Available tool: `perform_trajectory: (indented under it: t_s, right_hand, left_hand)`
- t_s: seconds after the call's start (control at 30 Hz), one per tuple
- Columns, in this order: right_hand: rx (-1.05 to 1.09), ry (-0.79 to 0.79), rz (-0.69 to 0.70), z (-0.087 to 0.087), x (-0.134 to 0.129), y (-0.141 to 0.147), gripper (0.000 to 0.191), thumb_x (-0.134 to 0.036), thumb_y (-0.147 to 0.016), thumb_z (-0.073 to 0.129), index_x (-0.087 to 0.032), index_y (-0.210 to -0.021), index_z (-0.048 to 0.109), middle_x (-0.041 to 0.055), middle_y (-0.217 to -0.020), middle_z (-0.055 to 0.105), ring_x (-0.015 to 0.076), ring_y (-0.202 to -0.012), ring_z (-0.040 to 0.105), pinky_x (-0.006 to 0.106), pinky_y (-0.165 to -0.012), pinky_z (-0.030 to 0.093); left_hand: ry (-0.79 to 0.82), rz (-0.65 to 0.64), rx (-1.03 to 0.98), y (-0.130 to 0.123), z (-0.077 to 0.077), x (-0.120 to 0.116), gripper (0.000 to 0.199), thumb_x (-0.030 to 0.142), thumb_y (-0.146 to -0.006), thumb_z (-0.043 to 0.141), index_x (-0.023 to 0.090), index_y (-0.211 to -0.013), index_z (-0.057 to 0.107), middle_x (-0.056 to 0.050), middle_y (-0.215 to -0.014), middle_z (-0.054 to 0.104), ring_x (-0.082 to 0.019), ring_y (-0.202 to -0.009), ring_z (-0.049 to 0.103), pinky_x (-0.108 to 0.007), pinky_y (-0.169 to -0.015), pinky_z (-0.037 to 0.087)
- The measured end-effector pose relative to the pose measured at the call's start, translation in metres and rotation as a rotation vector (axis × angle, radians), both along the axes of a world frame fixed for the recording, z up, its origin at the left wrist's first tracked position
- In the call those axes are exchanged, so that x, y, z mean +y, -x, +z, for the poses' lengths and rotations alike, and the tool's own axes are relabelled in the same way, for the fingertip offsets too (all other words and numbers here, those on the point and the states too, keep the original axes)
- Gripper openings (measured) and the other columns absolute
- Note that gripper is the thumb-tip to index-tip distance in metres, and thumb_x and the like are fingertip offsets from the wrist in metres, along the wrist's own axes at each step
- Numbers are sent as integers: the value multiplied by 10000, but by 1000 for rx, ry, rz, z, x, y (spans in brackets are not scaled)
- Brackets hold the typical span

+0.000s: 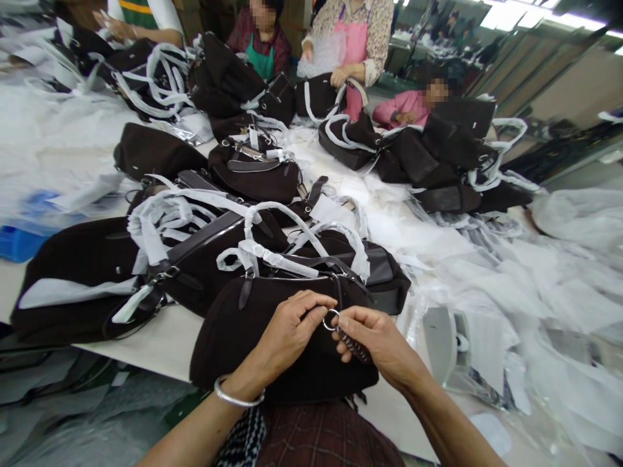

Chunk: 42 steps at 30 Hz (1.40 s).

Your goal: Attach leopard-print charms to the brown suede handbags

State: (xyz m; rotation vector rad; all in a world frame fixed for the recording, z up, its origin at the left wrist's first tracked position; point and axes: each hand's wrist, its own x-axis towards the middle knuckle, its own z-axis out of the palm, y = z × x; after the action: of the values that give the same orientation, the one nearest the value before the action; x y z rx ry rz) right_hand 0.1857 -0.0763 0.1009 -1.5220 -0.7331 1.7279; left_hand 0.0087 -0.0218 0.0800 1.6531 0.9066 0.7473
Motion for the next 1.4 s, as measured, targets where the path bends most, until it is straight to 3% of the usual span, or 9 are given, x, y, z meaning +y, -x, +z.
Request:
perform_trajectory:
  t_s: [0.23,0.43,0.57,0.8,0.87,0.97,1.1,1.27,1.4]
  right_hand:
    - [-79,-53,29,1,1,1,279,-418,-772,726,-150,-815,663,-19,-660,611,58,-522,527,172,-481,422]
    - [-175,-123,65,-3,-3,-2,304,-414,-809,687,-159,-976,686,-7,-675,630,76,-570,530,199,-546,435]
    - [-238,-151,57,-4,-4,-4,304,-429,-827,656,-181,-999,693,8,-727,645,106,-614,558,231,-575,456]
    - [-503,-471,-63,-12,-6,-2,130,-344,-827,672,-226,-872,705,60,-1103,667,219,-1061,605,332,-940,456]
    - [-546,-471,-87,-12,-8,-2,127,-339,-855,638,-229,-871,698,53,-1065,693,215,-1044,618,336,-955,450]
    - [-578,-407,-124,-9,-10,-2,173,-369,-878,599,-220,-865,684,41,-899,717,192,-855,652,301,-799,494]
    - [-483,-288,-223,-8,-5,-7,215,-396,-869,587,-202,-782,616,19,-735,691,153,-651,627,251,-592,473]
    - [-285,-143,-248,-12,10,-16,246,-423,-818,623,-208,-750,526,-19,-632,656,142,-521,627,220,-458,457]
    - [-356,-137,-257,-17,23,-27,269,-443,-787,640,-202,-742,528,-4,-626,670,152,-511,647,210,-426,458]
  left_hand:
    - [318,23,-55,-7,-4,-3,107,287,-856,613,180,-857,620,23,-724,639,-112,-661,594,-222,-619,461]
    - [731,98,-281,-14,-16,-5,243,326,-781,690,149,-833,533,-2,-675,654,-126,-582,647,-244,-582,537]
    - [801,140,-337,-17,-16,-5,281,321,-752,730,135,-824,532,-27,-684,675,-130,-582,661,-244,-584,555]
    - [854,174,-473,-30,-13,-8,306,320,-737,761,141,-805,523,-15,-685,670,-127,-635,667,-250,-613,575]
    - [871,159,-489,-35,-12,-11,315,321,-734,764,144,-802,511,-15,-691,671,-130,-640,671,-256,-622,576]
    - [877,103,-462,-39,-11,-13,323,337,-745,749,150,-819,497,-36,-723,688,-146,-653,682,-273,-629,575]
    - [709,-97,-265,-33,-13,3,251,363,-806,662,154,-848,529,-51,-765,694,-164,-673,679,-281,-612,554]
    - [100,-51,190,-28,-25,41,133,263,-865,544,184,-924,634,-33,-850,667,-170,-763,637,-298,-701,514]
    - [-265,-124,408,-38,-27,59,267,208,-876,542,214,-1135,607,-59,-1074,634,-207,-962,607,-347,-871,475]
